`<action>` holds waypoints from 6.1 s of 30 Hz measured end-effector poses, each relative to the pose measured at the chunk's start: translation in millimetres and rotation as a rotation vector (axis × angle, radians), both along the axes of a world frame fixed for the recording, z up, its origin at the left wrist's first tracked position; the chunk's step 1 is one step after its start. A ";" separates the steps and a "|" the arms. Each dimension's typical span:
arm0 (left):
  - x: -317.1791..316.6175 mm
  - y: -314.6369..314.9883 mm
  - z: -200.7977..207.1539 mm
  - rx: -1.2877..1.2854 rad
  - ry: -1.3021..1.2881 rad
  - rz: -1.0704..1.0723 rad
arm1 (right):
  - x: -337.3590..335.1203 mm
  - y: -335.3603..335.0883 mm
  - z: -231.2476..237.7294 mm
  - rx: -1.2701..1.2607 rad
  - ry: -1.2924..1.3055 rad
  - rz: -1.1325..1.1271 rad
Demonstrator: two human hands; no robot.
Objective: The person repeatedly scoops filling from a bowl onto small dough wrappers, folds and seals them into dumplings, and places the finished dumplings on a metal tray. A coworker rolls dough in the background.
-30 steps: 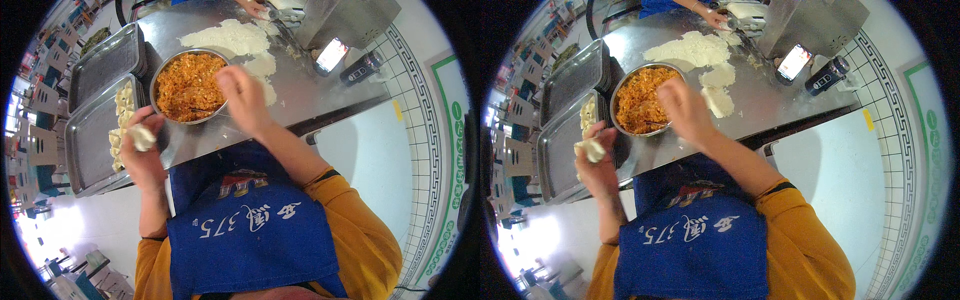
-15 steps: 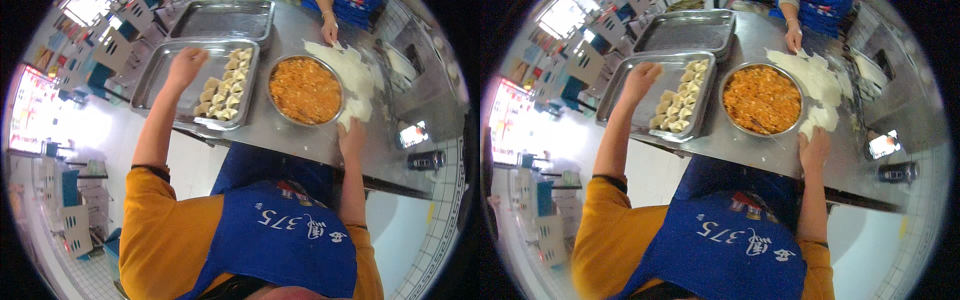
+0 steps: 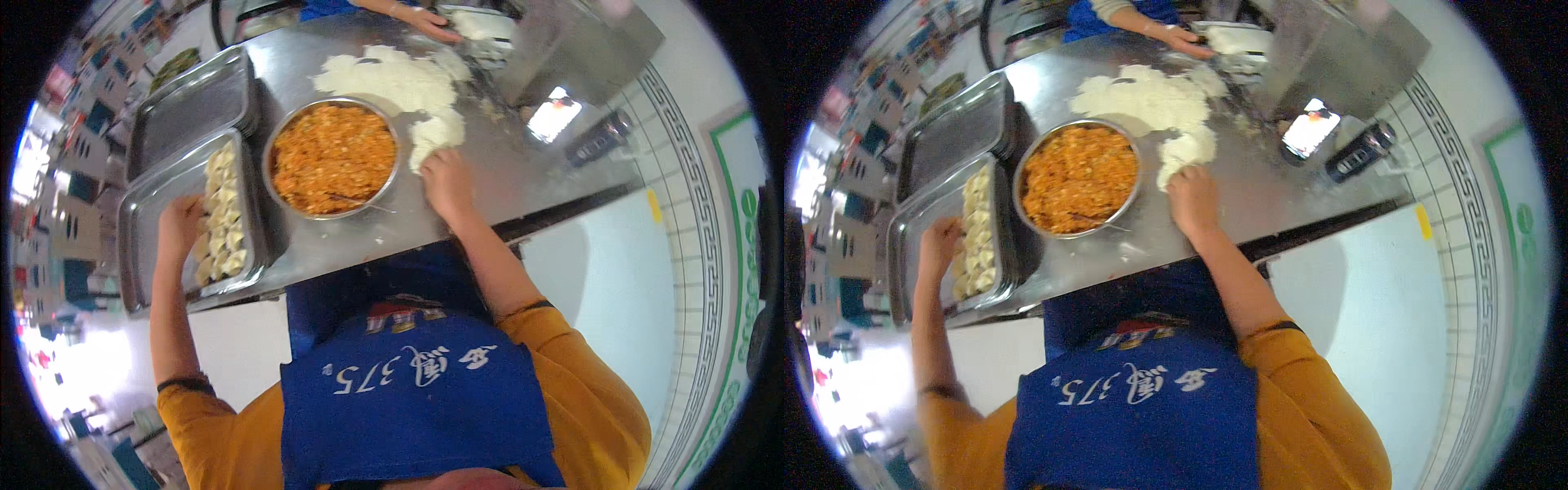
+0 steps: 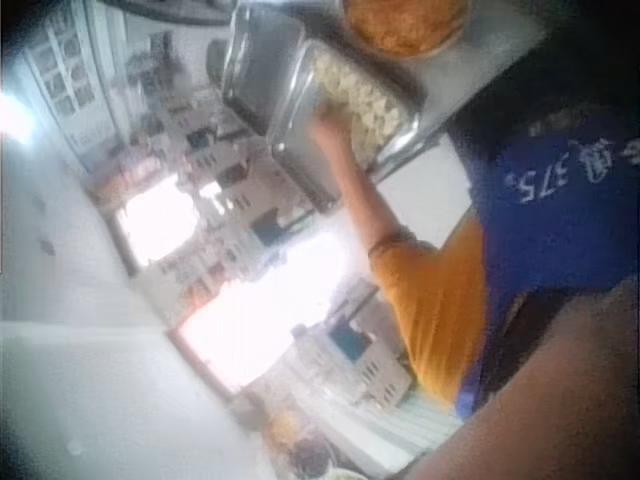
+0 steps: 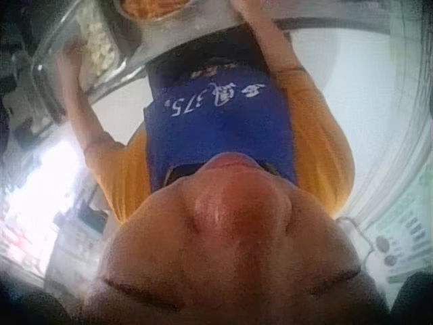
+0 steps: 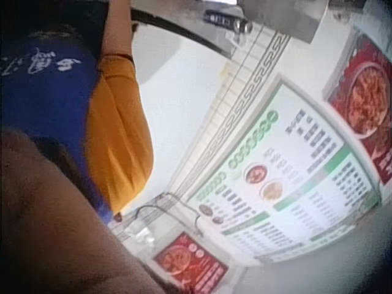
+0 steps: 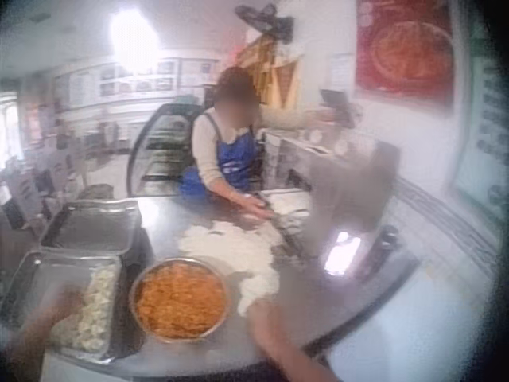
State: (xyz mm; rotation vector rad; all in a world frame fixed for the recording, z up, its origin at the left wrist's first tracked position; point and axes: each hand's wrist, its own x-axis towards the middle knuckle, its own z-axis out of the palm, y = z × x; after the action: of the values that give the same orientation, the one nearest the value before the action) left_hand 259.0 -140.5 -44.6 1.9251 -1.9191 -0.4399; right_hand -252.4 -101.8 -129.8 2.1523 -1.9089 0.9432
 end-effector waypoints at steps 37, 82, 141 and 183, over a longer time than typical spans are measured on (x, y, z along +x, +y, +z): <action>-212.0 121.7 43.1 0.510 1.173 -0.517 | 34.7 25.2 112.7 0.404 -1.441 0.228; -295.5 126.2 -37.1 0.658 1.353 -0.530 | 14.7 59.1 137.3 0.813 -0.301 0.738; -197.3 102.3 5.7 0.458 1.855 0.402 | 90.3 91.4 109.2 0.130 0.164 0.571; -181.8 115.7 -8.2 0.418 1.807 0.261 | 72.8 74.5 94.2 0.077 0.096 0.787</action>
State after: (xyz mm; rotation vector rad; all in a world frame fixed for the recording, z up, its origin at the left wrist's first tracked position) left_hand 77.2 -24.8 -52.8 0.9415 -0.3578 -1.7286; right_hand -179.6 -27.3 -35.6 2.9881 -1.0396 0.8247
